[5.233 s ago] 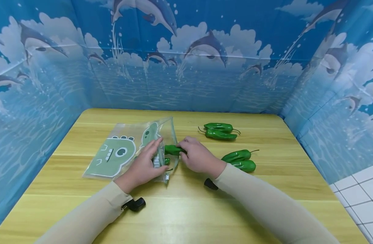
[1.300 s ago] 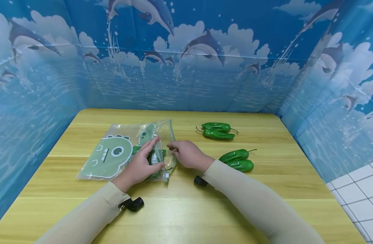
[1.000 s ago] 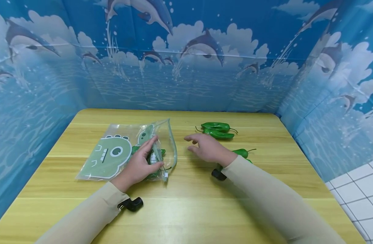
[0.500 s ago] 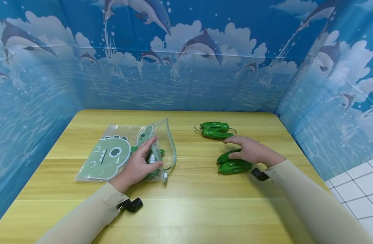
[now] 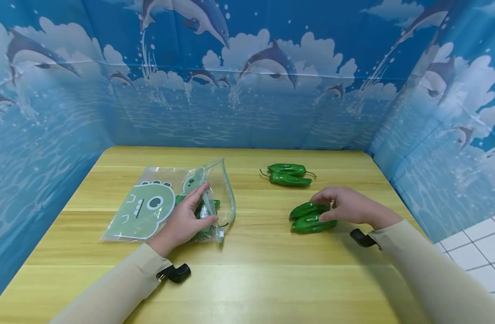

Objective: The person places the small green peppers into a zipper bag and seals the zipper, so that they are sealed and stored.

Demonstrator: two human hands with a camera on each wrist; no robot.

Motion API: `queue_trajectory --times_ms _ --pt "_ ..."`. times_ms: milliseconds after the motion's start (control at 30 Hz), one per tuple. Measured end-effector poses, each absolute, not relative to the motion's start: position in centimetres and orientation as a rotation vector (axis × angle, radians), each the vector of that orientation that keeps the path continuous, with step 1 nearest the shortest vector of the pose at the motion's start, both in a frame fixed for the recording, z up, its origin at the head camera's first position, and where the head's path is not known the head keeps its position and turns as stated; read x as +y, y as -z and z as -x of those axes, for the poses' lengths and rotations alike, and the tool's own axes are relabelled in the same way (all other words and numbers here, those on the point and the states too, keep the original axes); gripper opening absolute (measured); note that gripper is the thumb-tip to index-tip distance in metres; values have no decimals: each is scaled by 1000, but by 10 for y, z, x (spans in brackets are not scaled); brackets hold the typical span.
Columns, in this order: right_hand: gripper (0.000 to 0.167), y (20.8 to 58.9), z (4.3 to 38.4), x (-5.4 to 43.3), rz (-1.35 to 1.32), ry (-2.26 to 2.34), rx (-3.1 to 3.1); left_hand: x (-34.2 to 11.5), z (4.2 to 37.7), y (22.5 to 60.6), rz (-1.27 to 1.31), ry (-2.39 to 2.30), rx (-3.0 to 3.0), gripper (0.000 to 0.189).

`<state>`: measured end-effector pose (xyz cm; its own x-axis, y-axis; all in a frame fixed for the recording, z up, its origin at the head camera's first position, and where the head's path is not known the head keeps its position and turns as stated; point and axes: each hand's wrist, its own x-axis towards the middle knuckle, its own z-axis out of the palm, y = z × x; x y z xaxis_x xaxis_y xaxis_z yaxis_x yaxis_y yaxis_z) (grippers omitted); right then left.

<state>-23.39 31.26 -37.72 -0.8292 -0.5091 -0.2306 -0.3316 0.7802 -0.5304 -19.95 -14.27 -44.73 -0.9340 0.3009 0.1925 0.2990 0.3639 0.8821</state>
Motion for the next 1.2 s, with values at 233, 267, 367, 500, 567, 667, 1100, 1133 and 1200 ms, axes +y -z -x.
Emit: queue_trajectory --times_ms 233,267,367,500,567,667,1100,1133,1200 --pt "46 383 229 316 648 661 2577 -142 198 446 -573 -1675 2598 93" --pt "46 385 229 316 652 653 2577 -142 198 446 -573 -1675 2597 93" --pt "46 388 228 314 674 625 2578 -142 198 447 -571 -1676 2595 93" --pt "46 392 228 310 694 572 2589 -142 199 448 -573 -1679 2593 93" --pt "45 394 228 309 697 543 2598 -142 199 449 -574 -1684 2590 93" --pt "43 397 229 306 702 508 2611 -142 199 450 -576 -1693 2582 93" --pt "38 406 233 297 612 575 2599 -144 199 450 -555 -1825 2469 88" --pt "38 406 233 297 613 581 2597 -144 199 450 -549 -1829 2467 87" --pt "38 406 233 297 610 587 2594 -143 200 451 -539 -1832 2472 85"
